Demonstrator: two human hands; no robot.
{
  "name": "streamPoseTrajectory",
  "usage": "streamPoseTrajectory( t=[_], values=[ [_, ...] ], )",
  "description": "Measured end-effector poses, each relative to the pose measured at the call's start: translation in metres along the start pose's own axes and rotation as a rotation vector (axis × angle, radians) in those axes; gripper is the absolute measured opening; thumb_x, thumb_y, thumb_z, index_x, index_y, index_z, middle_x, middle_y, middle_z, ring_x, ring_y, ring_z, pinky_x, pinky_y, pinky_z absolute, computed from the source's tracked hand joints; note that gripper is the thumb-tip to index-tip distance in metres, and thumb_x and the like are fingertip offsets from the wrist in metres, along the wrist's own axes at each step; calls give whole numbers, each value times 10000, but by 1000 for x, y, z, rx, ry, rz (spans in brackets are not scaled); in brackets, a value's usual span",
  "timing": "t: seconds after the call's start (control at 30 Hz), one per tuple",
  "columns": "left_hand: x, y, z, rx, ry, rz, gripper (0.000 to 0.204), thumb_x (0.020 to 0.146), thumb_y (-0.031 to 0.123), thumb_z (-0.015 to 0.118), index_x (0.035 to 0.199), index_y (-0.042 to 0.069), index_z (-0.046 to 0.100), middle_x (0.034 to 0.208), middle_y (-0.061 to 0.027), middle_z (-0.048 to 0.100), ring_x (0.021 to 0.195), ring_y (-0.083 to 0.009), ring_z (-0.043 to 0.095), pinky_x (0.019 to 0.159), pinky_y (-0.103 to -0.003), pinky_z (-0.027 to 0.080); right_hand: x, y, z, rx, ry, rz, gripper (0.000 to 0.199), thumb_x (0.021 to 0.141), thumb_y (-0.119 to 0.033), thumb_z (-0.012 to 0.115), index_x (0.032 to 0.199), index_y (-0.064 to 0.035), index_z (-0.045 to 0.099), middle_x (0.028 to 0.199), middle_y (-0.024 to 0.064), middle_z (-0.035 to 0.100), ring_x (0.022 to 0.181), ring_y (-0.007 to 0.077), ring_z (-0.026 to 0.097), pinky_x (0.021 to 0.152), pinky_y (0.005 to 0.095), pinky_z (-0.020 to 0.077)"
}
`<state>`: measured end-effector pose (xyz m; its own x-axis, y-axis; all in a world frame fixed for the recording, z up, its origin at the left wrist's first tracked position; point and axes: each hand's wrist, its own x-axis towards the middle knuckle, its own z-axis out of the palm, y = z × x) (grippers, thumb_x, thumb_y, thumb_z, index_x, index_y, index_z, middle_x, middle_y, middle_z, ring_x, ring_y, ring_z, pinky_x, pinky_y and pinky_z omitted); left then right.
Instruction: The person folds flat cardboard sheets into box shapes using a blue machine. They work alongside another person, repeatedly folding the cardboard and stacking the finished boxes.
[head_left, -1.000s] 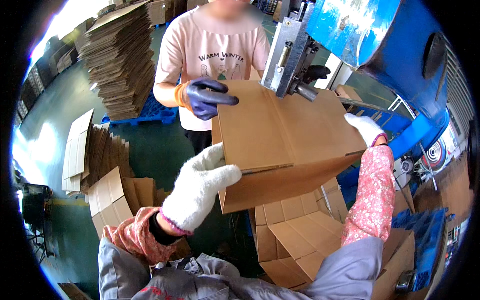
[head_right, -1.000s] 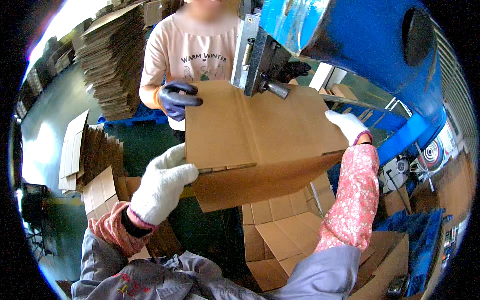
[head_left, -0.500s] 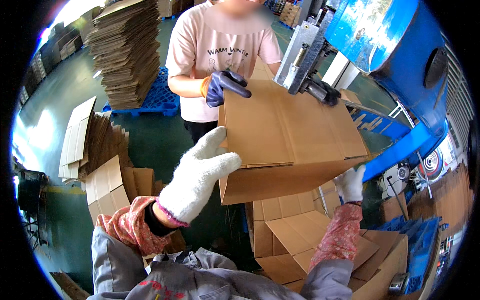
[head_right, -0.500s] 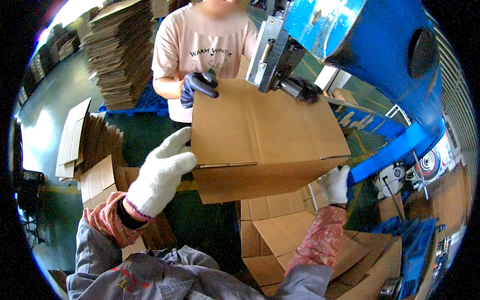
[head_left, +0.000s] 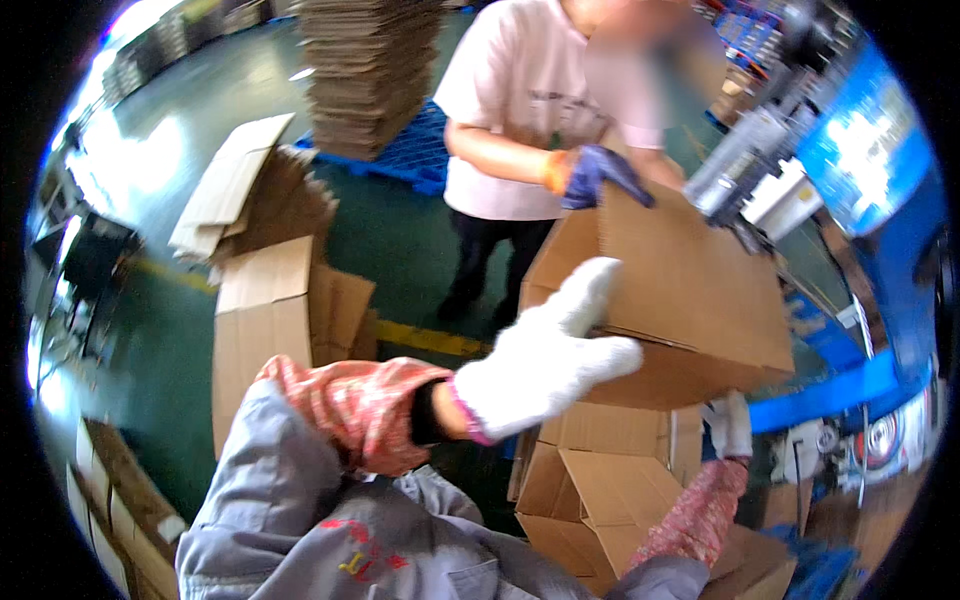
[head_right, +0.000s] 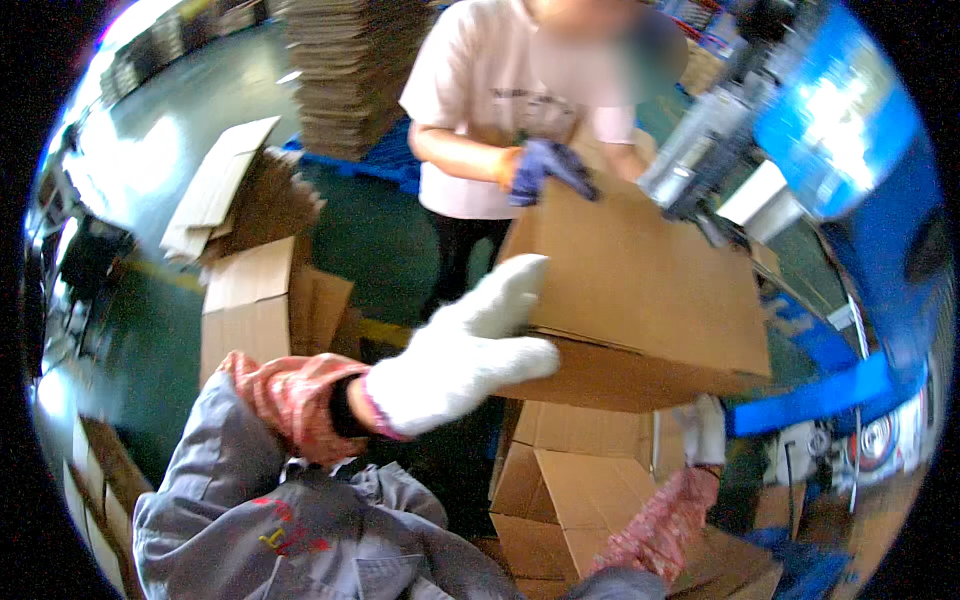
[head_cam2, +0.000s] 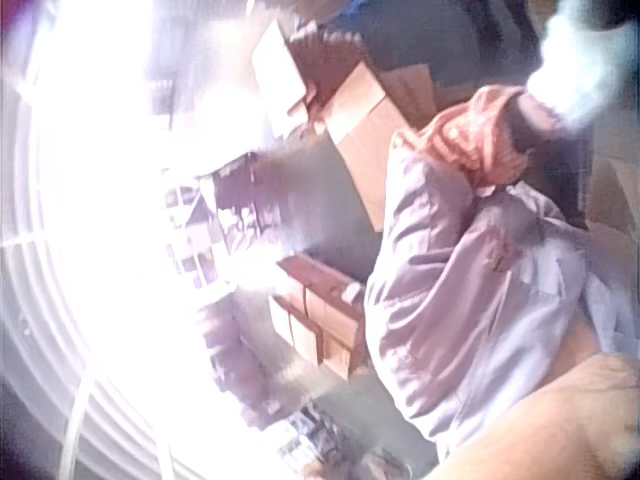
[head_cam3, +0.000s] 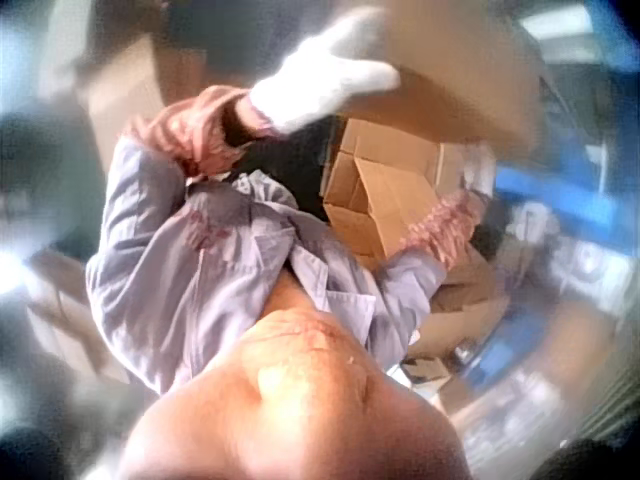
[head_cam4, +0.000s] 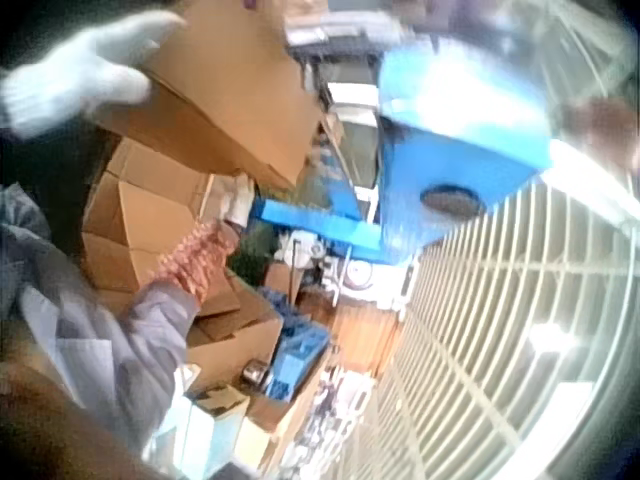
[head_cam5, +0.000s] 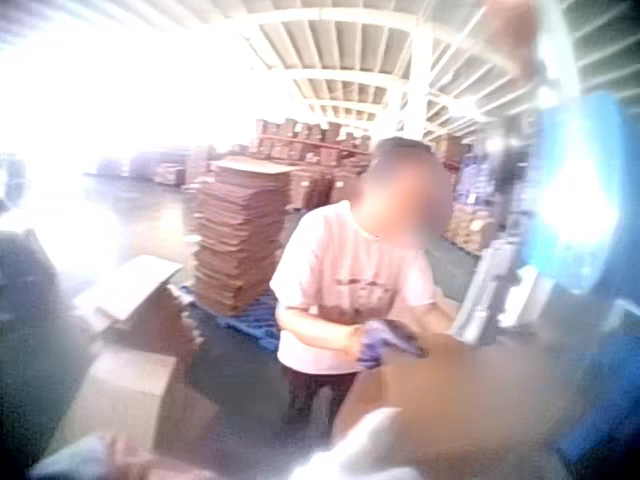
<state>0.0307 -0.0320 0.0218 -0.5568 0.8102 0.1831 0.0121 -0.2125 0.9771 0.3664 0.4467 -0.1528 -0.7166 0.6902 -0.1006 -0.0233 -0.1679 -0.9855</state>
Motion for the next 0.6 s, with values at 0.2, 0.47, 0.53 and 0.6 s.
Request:
streamPoseTrajectory(
  t=[0.2, 0.47, 0.53, 0.6],
  values=[
    [-4, -8, 3, 165, -43, 73, 793, 909, 381, 658, 1538, -1, 362, 1498, -257, 498, 1412, -365, 463, 1168, -396, 357, -16, -9, 61, 23, -59, 15, 678, 941, -455, 687, 1488, -136, 446, 1529, 74, 482, 1413, 286, 430, 1154, 531, 332],
    [-4, -2, 3, 83, -82, 21, 697, 873, 335, 659, 1454, -3, 478, 1415, -245, 571, 1332, -347, 541, 1130, -391, 405, -12, -8, 34, -6, -17, 19, 759, 991, -513, 597, 1587, -147, 302, 1645, 101, 315, 1519, 291, 277, 1194, 542, 236],
    [-3, -5, 1, 84, -91, 29, 678, 874, 328, 660, 1445, 3, 491, 1403, -236, 580, 1323, -348, 547, 1127, -395, 410, -9, -7, 39, -4, -2, 21, 752, 1002, -521, 577, 1593, -152, 293, 1651, 105, 305, 1527, 288, 264, 1199, 538, 231],
    [-9, -2, -5, 80, -56, 35, 660, 879, 320, 661, 1439, 11, 500, 1392, -228, 586, 1319, -349, 548, 1126, -396, 412, -10, -8, 53, 25, -18, 45, 748, 1010, -523, 562, 1599, -157, 283, 1658, 108, 292, 1533, 287, 249, 1206, 535, 223]
  ],
)
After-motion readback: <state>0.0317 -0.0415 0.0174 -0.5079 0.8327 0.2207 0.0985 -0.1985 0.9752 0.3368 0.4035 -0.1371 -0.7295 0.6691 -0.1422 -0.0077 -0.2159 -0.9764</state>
